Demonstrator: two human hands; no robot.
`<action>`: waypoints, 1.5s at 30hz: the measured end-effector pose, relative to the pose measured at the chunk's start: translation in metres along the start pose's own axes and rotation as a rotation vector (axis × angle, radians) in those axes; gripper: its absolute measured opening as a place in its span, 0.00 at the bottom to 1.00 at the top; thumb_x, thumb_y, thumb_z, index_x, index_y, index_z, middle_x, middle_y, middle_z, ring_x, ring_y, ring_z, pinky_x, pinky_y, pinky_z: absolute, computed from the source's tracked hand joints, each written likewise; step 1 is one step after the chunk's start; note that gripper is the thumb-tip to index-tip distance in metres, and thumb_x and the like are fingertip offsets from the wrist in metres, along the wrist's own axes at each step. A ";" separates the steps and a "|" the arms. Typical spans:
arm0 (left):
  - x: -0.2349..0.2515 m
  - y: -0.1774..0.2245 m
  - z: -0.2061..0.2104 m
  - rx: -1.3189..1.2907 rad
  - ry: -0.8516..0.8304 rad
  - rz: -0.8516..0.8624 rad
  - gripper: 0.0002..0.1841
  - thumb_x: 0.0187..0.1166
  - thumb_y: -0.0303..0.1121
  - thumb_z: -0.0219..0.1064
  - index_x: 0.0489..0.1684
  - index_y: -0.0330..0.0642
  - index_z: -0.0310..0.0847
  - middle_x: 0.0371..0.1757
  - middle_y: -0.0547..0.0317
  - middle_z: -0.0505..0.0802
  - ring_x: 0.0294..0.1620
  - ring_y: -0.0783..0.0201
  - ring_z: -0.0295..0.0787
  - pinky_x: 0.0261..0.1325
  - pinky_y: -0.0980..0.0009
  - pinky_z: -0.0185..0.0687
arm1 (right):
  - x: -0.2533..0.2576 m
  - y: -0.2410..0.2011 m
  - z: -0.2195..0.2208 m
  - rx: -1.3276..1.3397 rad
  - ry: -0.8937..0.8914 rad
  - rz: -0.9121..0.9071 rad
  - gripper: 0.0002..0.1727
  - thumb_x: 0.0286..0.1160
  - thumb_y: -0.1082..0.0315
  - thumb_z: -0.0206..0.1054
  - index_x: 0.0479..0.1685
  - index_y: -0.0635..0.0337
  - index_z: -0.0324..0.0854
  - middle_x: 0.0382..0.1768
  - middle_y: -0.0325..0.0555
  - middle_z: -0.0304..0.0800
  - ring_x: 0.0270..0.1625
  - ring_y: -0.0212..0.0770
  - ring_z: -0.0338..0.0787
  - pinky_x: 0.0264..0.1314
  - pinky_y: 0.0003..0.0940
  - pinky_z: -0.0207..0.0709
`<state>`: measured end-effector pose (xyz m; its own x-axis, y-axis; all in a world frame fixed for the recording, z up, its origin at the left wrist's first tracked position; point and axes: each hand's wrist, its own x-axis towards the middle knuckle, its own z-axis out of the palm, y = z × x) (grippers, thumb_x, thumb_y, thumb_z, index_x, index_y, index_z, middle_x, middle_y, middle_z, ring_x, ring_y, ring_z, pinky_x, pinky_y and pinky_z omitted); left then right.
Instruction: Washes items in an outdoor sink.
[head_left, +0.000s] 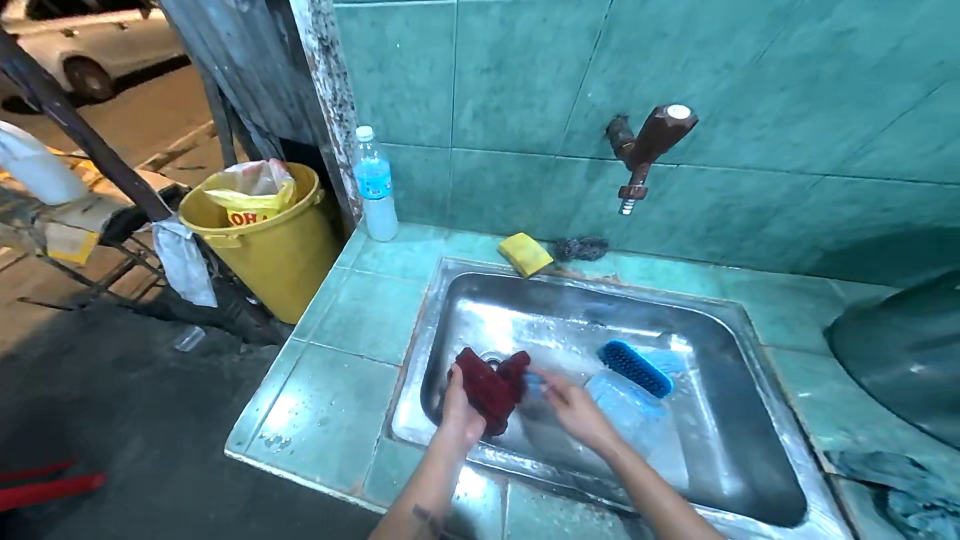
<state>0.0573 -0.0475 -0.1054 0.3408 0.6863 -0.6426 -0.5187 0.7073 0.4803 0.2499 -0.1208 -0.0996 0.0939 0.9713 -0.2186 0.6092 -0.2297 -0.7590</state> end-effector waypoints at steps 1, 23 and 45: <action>0.001 -0.001 0.001 0.011 0.010 -0.003 0.37 0.90 0.64 0.36 0.81 0.45 0.68 0.69 0.44 0.87 0.69 0.49 0.84 0.70 0.46 0.80 | 0.000 -0.013 0.010 0.067 -0.135 -0.048 0.25 0.92 0.67 0.48 0.84 0.57 0.72 0.79 0.53 0.79 0.79 0.47 0.80 0.84 0.49 0.70; 0.024 0.004 -0.005 0.068 0.262 0.062 0.26 0.88 0.27 0.60 0.82 0.30 0.60 0.74 0.32 0.78 0.72 0.42 0.77 0.73 0.45 0.75 | 0.060 -0.105 0.000 -0.570 0.224 -0.338 0.11 0.80 0.74 0.62 0.51 0.62 0.90 0.52 0.59 0.91 0.45 0.60 0.95 0.44 0.58 0.89; 0.029 0.007 -0.008 0.193 0.232 0.066 0.35 0.92 0.60 0.43 0.72 0.33 0.74 0.56 0.36 0.90 0.55 0.44 0.90 0.56 0.43 0.86 | 0.032 0.114 -0.100 -0.465 0.373 0.453 0.30 0.71 0.71 0.74 0.75 0.72 0.76 0.77 0.77 0.71 0.81 0.76 0.69 0.80 0.71 0.64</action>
<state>0.0569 -0.0239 -0.1258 0.1120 0.6903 -0.7148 -0.3673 0.6971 0.6157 0.4012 -0.1101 -0.1320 0.6251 0.7633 -0.1631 0.7095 -0.6428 -0.2888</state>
